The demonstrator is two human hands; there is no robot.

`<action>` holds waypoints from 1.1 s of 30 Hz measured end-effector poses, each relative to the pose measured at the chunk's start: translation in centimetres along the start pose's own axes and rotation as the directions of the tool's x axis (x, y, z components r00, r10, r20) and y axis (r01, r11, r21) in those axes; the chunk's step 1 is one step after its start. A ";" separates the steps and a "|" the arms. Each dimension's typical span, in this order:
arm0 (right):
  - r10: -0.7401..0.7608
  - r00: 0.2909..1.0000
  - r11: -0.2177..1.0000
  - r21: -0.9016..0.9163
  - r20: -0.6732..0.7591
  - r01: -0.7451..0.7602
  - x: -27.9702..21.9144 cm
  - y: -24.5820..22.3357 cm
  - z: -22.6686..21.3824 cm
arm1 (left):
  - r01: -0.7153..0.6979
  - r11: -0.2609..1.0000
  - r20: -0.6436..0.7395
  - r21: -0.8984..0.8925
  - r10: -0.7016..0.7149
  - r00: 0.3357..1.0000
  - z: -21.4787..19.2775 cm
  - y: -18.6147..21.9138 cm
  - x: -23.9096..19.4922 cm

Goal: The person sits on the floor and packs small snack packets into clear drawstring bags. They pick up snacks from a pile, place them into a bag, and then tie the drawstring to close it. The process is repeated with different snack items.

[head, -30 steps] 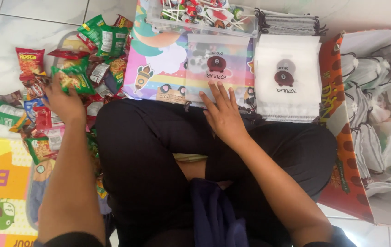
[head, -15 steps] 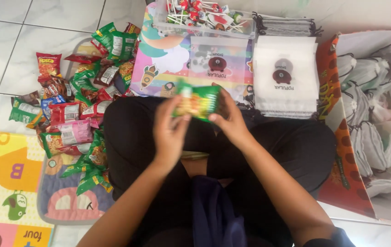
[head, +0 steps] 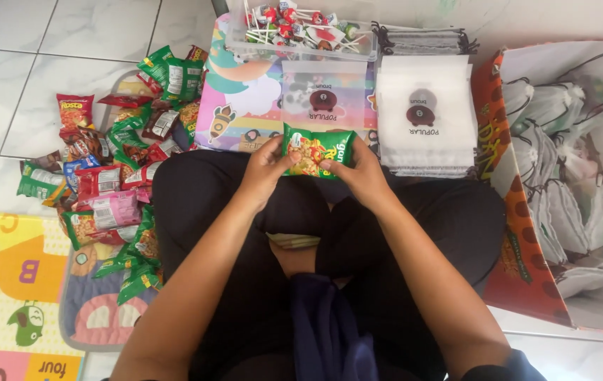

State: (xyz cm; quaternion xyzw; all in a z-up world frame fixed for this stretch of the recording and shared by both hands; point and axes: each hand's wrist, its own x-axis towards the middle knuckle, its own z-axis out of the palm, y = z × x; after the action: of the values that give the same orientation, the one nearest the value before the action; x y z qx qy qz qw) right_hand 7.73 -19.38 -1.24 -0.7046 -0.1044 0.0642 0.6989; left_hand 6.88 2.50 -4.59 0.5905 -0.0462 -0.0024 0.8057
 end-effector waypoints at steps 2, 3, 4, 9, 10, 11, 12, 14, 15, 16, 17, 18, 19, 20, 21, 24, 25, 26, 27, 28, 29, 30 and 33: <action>0.015 1.000 1.000 0.000 -0.008 -0.015 0.1 -0.3 0.2 | 0.006 0.998 -0.036 -0.060 -0.008 0.999 0.1 -0.7 0.0; 0.020 1.000 1.000 0.006 -0.014 -0.020 0.0 -0.7 0.3 | 0.005 0.997 -0.050 -0.076 -0.009 0.999 0.1 -1.0 0.0; 0.026 0.999 1.000 0.013 -0.020 -0.025 0.0 -1.1 0.4 | 0.005 0.996 -0.065 -0.092 -0.011 0.998 0.1 -1.3 0.0; -0.002 1.000 0.998 -0.070 -0.005 0.002 0.3 -1.1 -0.8 | 0.043 0.994 0.004 -0.101 -0.042 0.999 1.7 1.6 -1.3; -0.009 1.000 0.994 -0.109 0.019 0.011 0.5 -0.5 -1.3 | 0.053 0.994 0.060 -0.096 -0.048 0.997 2.3 2.9 -1.8; -0.008 1.000 0.994 -0.108 0.018 0.010 0.3 -1.0 -1.1 | 0.054 0.994 0.060 -0.096 -0.049 0.997 1.4 1.2 -1.4; 0.013 0.999 0.992 -0.128 0.050 -0.006 0.1 -1.4 -0.9 | 0.047 0.997 0.020 -0.059 -0.046 0.999 0.6 -0.4 -1.0; 0.034 0.996 0.989 -0.147 0.084 -0.021 -0.2 -2.6 -0.5 | 0.039 0.999 -0.023 -0.022 -0.039 0.999 0.3 -1.1 -0.8; 0.053 0.992 0.989 -0.143 0.114 -0.036 -0.4 -3.3 -0.3 | 0.036 0.999 -0.051 0.002 -0.036 0.998 0.9 -0.1 -1.0; 0.071 0.987 0.989 -0.140 0.143 -0.051 -0.7 -4.0 -0.1 | 0.034 0.999 -0.079 0.025 -0.032 0.996 1.6 0.9 -1.2; 0.073 0.987 0.989 -0.138 0.144 -0.053 -0.5 -3.9 -0.3 | 0.036 0.999 -0.080 0.026 -0.034 0.996 1.7 0.9 -1.2; 0.067 0.986 0.988 -0.146 0.153 -0.045 -0.3 -3.9 -0.5 | 0.027 1.000 -0.101 0.013 -0.025 0.995 1.9 0.9 -1.2; 0.060 0.985 0.988 -0.154 0.161 -0.035 -0.1 -3.9 -0.7 | 0.015 1.000 -0.119 -0.001 -0.015 0.993 2.1 1.0 -1.0; 0.060 0.985 0.988 -0.153 0.159 -0.036 -0.1 -4.1 -0.7 | 0.016 1.000 -0.118 0.000 -0.016 0.993 2.2 1.3 -1.2; 0.059 0.984 0.985 -0.169 0.168 -0.030 -0.1 -4.3 -0.8 | 0.011 1.000 -0.150 -0.004 -0.011 0.989 2.4 1.6 -1.3; 0.068 0.980 0.980 -0.196 0.189 -0.030 -0.1 -4.4 -0.9 | 0.007 1.000 -0.187 0.001 -0.007 0.982 2.5 1.4 -1.4; 0.074 0.977 0.978 -0.205 0.199 -0.032 0.0 -4.4 -1.0 | 0.006 1.000 -0.189 0.012 -0.004 0.982 2.5 1.2 -1.3; 0.075 0.977 0.978 -0.206 0.199 -0.033 0.1 -4.2 -1.0 | 0.007 1.000 -0.189 0.011 -0.005 0.982 2.5 1.0 -1.4; 0.062 0.982 0.971 -0.239 0.181 -0.017 0.2 -4.0 -1.1 | 0.013 1.000 -0.180 0.001 -0.013 0.984 2.4 0.9 -1.4; 0.048 0.985 0.962 -0.272 0.163 -0.002 0.3 -3.9 -1.1 | 0.020 1.000 -0.171 -0.008 -0.021 0.985 2.3 0.8 -1.5; 0.051 0.985 0.962 -0.271 0.163 -0.005 0.2 -4.0 -1.3 | 0.023 1.000 -0.171 -0.008 -0.024 0.985 2.4 1.1 -1.5; 0.010 0.991 0.918 -0.394 0.136 0.045 0.2 -4.2 -1.4 | 0.027 0.999 -0.110 -0.043 -0.031 0.993 2.5 1.4 -1.4; -0.092 0.991 0.758 -0.638 0.096 0.132 0.0 -6.7 -2.7 | 0.037 0.993 0.007 -0.111 -0.036 0.999 1.8 1.4 -1.5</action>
State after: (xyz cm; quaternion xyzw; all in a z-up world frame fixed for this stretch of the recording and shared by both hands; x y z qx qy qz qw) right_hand 7.94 -21.96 5.48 -0.8916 -0.1825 0.0033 0.4145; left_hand 5.20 1.33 -2.86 0.5456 -0.0371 -0.0213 0.8369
